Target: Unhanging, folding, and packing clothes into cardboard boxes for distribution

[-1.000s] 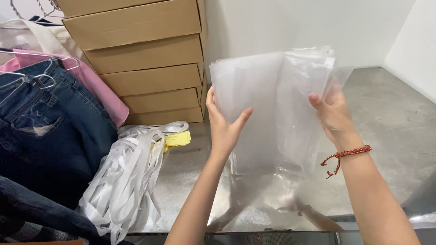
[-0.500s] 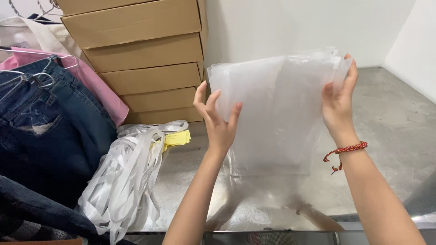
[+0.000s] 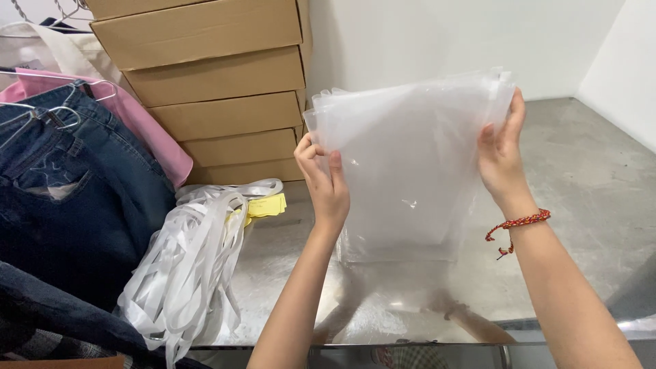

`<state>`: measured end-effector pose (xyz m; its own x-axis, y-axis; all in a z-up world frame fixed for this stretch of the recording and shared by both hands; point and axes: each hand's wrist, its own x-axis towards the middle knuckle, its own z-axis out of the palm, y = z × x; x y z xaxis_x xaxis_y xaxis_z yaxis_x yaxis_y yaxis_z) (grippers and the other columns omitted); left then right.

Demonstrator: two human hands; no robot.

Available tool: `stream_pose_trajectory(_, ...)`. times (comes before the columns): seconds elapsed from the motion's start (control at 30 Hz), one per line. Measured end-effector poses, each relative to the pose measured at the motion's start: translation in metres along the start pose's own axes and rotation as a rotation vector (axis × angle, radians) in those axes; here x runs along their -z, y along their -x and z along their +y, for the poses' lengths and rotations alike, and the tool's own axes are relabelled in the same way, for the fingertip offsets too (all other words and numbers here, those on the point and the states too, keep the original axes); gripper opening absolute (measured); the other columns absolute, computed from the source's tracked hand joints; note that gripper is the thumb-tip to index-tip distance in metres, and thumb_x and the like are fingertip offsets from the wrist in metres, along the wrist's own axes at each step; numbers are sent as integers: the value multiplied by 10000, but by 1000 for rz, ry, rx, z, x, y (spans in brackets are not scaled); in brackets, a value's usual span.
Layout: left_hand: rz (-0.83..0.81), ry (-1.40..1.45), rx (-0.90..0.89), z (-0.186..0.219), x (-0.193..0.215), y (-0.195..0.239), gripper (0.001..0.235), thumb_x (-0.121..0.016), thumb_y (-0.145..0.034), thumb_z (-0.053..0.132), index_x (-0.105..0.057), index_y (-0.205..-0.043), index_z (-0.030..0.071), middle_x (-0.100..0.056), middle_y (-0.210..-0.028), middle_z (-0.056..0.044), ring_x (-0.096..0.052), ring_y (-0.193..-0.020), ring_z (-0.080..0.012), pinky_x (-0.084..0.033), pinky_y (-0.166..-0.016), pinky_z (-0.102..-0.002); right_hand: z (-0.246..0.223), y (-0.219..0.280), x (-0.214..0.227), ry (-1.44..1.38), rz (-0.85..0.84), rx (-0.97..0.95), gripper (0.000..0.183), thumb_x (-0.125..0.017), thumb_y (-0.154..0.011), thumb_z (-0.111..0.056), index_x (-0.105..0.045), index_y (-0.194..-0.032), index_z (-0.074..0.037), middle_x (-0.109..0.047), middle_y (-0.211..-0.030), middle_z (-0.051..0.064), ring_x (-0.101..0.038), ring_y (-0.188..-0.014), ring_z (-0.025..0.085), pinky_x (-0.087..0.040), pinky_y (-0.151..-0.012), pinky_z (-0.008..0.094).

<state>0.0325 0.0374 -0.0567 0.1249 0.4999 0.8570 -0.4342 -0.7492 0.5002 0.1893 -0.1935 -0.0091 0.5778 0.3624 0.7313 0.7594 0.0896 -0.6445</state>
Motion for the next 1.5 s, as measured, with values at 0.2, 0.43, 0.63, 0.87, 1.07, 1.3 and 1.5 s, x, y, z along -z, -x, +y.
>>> stream_pose_trajectory(0.2, 10, 128, 23, 12, -2, -3, 232, -464, -1161, 294, -296, -1168, 134, -403, -1480, -228, -433, -1416, -383, -307, -1200, -566, -6, 3, -1, 11, -11, -56, 975, -451, -1061, -721, 35, -1696, -163, -81, -1783, 223, -36, -1645, 419, -67, -1330, 620)
stream_pose_trajectory(0.43, -284, 218, 458, 44, 17, 4, 1076, -773, -956, 417, -51, -1718, 180, -297, -1710, -276, -299, -1579, -477, -211, -1292, -641, 2, 24, -10, -46, -114, -168, 1176, -708, -908, -644, 28, -1705, -189, -120, -1787, 224, -103, -1646, 385, -79, -1322, 598)
stream_pose_trajectory(0.63, -417, 197, 538, 59, 26, -8, 1242, -885, -846, 376, -33, -1740, 247, -181, -1782, -228, -171, -1635, -446, -174, -1317, -597, -12, 26, -5, -130, -164, -185, 1176, -911, -819, -187, -106, -1676, -182, -409, -1617, 189, -412, -1508, 328, -277, -1275, 569)
stream_pose_trajectory(0.87, -772, 83, 776, -24, 56, 42, 1329, -1013, -649, 334, -212, -1698, 184, -431, -1651, -256, -371, -1544, -474, -314, -1264, -615, 28, 29, 21, -166, -285, -595, 814, -819, -808, -131, -463, -1538, -89, -617, -1462, 99, -569, -1350, 242, -454, -1155, 475)
stream_pose_trajectory(1.07, -650, 46, 864, -26, 42, 44, 628, -590, -961, 524, -600, -1441, 119, -675, -1459, -23, -610, -1349, -136, -470, -1125, -321, -17, 23, 23, 146, -498, -1029, 642, -720, -834, -344, -711, -1407, -56, -657, -1546, 15, -551, -1471, 154, -406, -1222, 318)
stream_pose_trajectory(1.3, -929, 0, 1168, 11, 27, 20, 492, -505, -956, 619, -563, -1162, 176, -555, -1064, 46, -537, -954, -115, -443, -849, -309, 28, 53, 32, -180, -280, -1172, 511, -692, -940, -93, -511, -1364, 125, -587, -1408, 210, -529, -1338, 272, -407, -1145, 374)
stream_pose_trajectory(1.5, -894, 793, 1517, -72, 35, 83, 993, -303, -934, 890, -648, -1408, 88, -770, -943, -9, -721, -728, -136, -569, -534, -315, 147, 116, 51, -295, -158, -1277, 299, -721, -957, -69, -656, -1193, 102, -734, -1165, 212, -696, -1067, 305, -554, -964, 404)
